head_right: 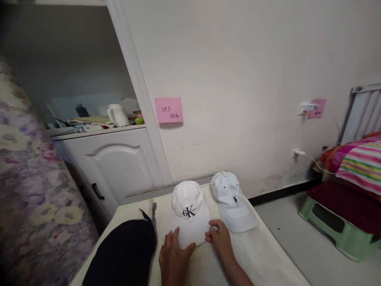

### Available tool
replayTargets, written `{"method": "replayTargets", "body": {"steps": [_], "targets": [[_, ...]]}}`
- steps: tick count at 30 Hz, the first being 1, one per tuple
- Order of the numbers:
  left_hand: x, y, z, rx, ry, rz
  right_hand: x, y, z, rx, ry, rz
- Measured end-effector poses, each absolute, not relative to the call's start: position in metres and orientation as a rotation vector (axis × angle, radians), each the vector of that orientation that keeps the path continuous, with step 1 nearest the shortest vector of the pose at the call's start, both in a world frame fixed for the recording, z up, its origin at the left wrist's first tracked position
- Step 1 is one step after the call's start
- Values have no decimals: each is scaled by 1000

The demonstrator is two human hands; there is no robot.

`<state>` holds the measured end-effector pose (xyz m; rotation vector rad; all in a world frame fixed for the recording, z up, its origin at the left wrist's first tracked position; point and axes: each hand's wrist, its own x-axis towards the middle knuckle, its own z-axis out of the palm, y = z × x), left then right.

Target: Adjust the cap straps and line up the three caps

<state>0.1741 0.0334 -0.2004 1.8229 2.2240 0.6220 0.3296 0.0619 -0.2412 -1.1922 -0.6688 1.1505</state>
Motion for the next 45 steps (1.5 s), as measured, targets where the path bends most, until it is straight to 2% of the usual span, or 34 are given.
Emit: {"method": "replayTargets", "body": {"steps": [18,33,45], "targets": [[165,33,-218,1916,2201,569,334,46,-233,-1173,-711,1085],[163,29,-203,1964,2192,487,328,39,-219,-1209,-782,969],[163,29,-206,1993,2202,461,327,38,-214,-1191,-752,1005]]}}
